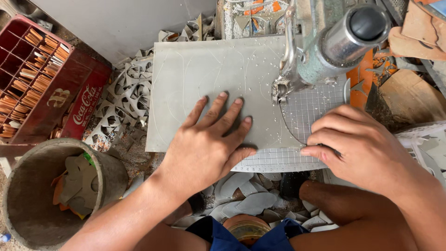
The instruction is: The person uses a vertical cutting machine to cut out multiple shoe sole shapes from a gray sheet. They guide the sheet under the blade, remove cut pieces, and continue cutting additional shapes.
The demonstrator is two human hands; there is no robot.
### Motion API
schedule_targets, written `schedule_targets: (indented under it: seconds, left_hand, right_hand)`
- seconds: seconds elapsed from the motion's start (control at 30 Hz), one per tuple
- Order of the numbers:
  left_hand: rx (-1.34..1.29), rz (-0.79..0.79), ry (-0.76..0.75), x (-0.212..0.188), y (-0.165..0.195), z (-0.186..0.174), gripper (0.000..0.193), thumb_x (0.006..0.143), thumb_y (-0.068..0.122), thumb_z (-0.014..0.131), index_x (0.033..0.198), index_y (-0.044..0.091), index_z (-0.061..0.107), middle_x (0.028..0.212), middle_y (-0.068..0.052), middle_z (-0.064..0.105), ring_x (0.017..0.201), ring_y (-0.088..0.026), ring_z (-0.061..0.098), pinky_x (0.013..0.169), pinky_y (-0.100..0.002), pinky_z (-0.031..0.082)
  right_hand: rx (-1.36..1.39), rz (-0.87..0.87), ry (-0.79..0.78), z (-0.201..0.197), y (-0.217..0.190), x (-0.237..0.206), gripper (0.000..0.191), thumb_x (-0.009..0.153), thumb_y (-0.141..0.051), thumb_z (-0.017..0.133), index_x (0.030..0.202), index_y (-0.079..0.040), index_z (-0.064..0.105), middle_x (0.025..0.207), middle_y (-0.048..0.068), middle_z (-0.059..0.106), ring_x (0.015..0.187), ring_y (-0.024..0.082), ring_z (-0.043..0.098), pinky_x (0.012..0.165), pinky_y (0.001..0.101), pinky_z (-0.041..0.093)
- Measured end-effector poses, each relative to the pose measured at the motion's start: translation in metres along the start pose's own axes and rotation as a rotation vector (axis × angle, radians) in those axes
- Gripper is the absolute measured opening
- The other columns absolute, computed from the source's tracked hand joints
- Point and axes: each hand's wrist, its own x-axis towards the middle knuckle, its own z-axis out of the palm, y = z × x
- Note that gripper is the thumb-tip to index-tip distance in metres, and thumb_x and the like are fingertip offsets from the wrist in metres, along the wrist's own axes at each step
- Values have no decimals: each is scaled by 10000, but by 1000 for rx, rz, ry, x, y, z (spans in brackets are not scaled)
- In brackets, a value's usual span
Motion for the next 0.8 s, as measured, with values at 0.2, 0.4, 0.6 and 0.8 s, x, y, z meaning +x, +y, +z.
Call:
schedule_targets:
  seconds: [0.2,0.4,0.6,0.8]
  left_hand:
    - [24,7,-3,-2,6,-2,503,907,459,672,1207,59,731,1394,-200,632,1342,-396,555,1109,-584,417]
    - [28,16,-12,2,2,-2,494,908,445,672,1208,57,728,1404,-184,628,1355,-384,551,1117,-588,413]
    - [20,11,-36,3,3,-1,493,909,440,667,1202,48,728,1411,-177,618,1353,-381,545,1108,-606,408]
    - [32,17,-52,4,8,2,485,908,422,665,1191,33,731,1417,-159,619,1352,-372,548,1088,-637,422]
  right_hand:
    - [-13,-27,12,3,-5,-6,135,693,-159,812,768,-62,757,838,7,700,843,218,612,761,368,514]
    - [-16,-18,37,6,-4,-3,143,715,-165,818,793,-57,766,864,11,718,865,215,622,770,359,522]
    - [23,17,9,5,1,-4,132,674,-132,828,771,-65,768,837,7,723,854,213,633,767,365,524]
    - [43,-33,10,8,13,-7,157,722,-168,833,842,-101,756,881,-28,725,879,188,624,788,349,505]
